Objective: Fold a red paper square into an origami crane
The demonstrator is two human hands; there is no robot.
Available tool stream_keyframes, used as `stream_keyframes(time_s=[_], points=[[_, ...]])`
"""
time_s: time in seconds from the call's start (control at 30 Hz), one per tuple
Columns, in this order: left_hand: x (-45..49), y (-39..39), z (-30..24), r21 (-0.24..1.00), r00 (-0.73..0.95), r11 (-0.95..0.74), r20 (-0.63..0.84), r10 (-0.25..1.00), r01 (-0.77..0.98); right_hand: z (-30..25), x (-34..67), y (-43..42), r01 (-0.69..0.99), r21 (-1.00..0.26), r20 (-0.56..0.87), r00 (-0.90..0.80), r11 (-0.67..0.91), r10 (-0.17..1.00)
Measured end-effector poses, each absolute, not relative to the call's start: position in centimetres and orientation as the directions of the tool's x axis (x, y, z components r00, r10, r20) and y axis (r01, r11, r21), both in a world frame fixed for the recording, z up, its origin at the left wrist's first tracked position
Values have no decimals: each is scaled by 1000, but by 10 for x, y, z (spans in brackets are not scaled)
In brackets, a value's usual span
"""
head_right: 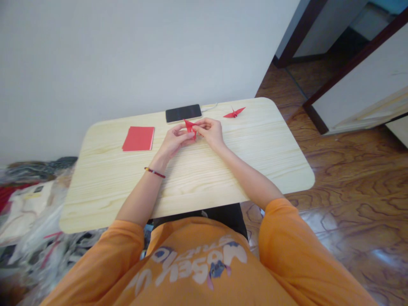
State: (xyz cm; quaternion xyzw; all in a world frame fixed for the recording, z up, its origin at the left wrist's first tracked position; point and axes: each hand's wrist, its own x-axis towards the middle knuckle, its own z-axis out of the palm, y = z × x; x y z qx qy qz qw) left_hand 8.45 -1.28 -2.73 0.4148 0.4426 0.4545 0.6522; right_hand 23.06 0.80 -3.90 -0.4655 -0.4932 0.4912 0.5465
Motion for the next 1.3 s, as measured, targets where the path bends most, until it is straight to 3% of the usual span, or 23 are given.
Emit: stream_keyframes(time_s=[0.3,1.3], points=[[87,-10,-37,974,126,158,-139,982,-161,-37,229,6,-54,-996,70,29,71,997],[87,-13,-36,928,140,245,-213,967,-281,-41,230,8,-115,-992,34,97,45,995]])
